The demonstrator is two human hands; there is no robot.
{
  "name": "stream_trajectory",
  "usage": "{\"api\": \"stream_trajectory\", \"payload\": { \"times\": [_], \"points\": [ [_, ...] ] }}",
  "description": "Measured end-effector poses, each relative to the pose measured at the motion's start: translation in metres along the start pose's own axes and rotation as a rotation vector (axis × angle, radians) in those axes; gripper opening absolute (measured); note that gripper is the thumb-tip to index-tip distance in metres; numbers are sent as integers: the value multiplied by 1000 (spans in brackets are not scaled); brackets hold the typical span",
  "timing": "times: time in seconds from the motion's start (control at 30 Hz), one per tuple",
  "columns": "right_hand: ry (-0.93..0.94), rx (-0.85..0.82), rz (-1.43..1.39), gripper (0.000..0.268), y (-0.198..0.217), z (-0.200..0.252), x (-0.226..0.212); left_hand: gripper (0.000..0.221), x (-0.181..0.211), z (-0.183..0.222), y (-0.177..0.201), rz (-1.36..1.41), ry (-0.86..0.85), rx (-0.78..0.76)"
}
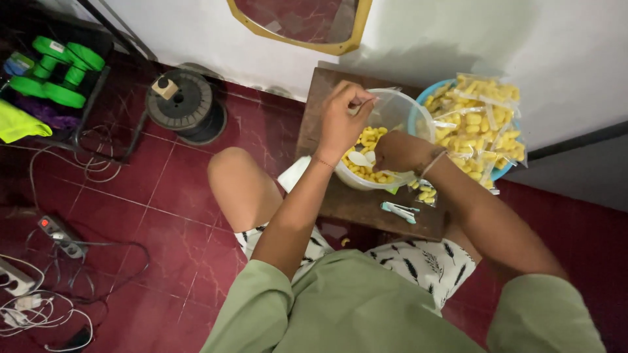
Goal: Manually scooping snacks into small plastic bags and sealing them using a spoon and a lighter.
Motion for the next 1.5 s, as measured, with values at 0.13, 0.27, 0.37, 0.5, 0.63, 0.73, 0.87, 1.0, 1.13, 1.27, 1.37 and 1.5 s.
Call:
{"api": "stream_trajectory", "payload": {
  "times": [0.13, 0.27, 0.37, 0.5, 0.63, 0.73, 0.87, 1.0, 1.13, 1.27, 1.37, 1.5],
  "points": [
    [-211, -13, 0, 46, -59, -55, 28, 11, -1, 2, -2, 7, 5, -6],
    [-143, 46, 211, 37, -61, -63, 16, 12, -10, 5, -8, -16, 33, -37],
    [-170, 105, 235, 27, -45, -65, 16, 15, -10, 7, -8, -28, 61, -45],
    [-189, 229, 316, 22, -29, -72, 9, 20, -9, 8, -7, -35, 73, -41],
    [-211, 339, 470, 22, -23, -79, -3, 18, 1, 0, -3, -32, 79, -62],
    [-199, 399, 850, 19, -32, -91, -10, 18, 1, 0, -5, -41, 70, -43],
    [103, 310, 448, 16, -49, -110, -13, 17, 1, 1, -3, -42, 76, -55],
    [-86, 306, 221, 17, -45, -117, 13, 18, -2, 3, -4, -23, 65, -32],
    [-169, 233, 151, 14, -34, -110, 26, 16, -1, 3, -2, -59, 76, -40],
    [-143, 226, 49, 12, -18, -99, 22, 16, -1, 2, -3, -31, 70, -42],
    [-115, 224, 0, 13, -19, -97, 22, 15, 0, 1, -2, -16, 73, -36],
    [-104, 231, -45, 11, -15, -96, 22, 14, 1, 0, -2, -20, 65, -41]
  ]
}}
Point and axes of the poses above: each hand's wrist, its own z-axis away from the middle knuckle, its own y-axis out of the back of the hand, x = y × z, the point moved 10 cm from there along -z, towards the middle knuckle, and after that the axes turned 15 degrees about -y, right-handed, at the moved point
